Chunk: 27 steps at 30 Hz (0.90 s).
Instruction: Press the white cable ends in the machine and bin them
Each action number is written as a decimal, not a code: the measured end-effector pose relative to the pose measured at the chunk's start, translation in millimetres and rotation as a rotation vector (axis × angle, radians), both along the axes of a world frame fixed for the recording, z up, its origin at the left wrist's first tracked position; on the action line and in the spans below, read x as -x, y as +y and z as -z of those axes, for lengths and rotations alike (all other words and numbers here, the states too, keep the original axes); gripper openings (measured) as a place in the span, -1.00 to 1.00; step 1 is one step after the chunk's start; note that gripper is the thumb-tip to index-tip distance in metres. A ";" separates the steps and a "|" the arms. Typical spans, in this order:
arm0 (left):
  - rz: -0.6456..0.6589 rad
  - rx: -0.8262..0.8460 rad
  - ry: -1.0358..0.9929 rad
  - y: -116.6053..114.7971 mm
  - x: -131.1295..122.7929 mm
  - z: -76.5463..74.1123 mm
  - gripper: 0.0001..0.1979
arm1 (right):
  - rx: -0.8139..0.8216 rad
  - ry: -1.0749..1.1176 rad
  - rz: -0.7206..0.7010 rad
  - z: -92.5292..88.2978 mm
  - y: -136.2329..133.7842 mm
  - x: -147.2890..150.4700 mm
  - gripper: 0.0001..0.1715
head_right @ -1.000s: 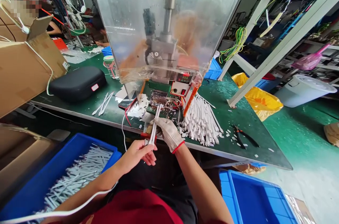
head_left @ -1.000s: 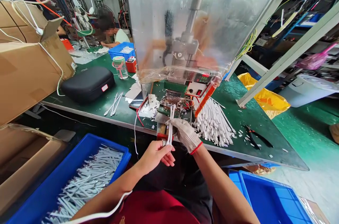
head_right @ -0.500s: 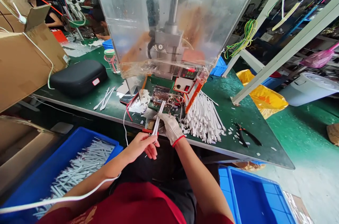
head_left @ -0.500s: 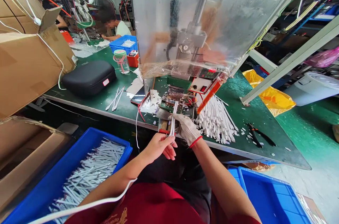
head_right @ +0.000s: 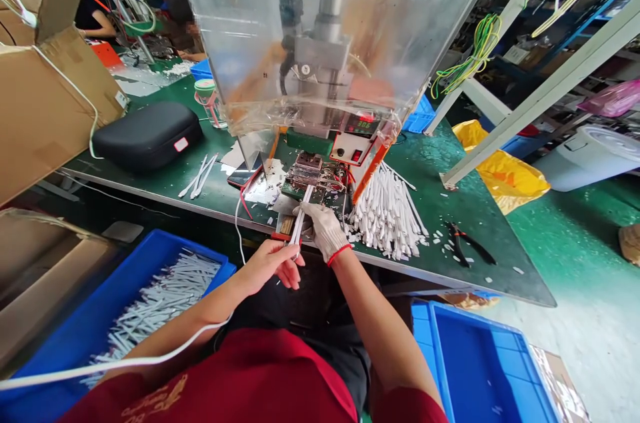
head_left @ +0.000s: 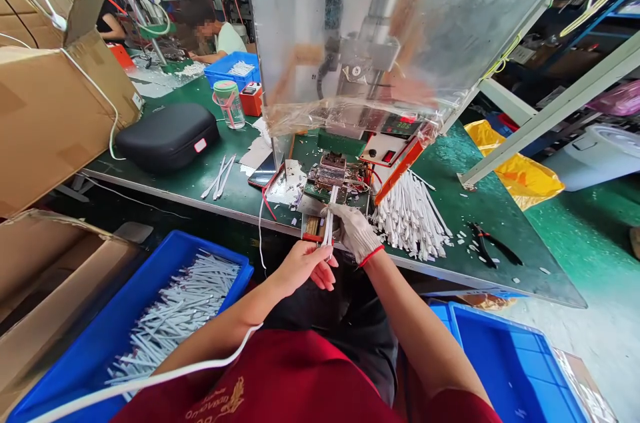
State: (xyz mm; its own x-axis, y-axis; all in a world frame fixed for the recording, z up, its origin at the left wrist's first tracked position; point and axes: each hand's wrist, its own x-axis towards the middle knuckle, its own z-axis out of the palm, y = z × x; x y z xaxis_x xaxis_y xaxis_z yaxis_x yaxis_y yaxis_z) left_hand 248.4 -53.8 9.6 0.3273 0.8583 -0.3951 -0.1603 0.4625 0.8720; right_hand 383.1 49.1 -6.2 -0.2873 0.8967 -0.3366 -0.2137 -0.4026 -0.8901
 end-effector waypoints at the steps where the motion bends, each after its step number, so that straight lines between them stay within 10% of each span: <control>1: 0.012 0.019 -0.013 0.4 -0.6 -0.9 -0.39 | -0.004 0.004 0.006 -0.5 0.4 0.4 -0.64; 27: -0.019 0.032 -0.099 9.2 -16.1 9.5 -0.21 | 0.041 0.030 0.171 -9.3 28.8 14.4 -0.74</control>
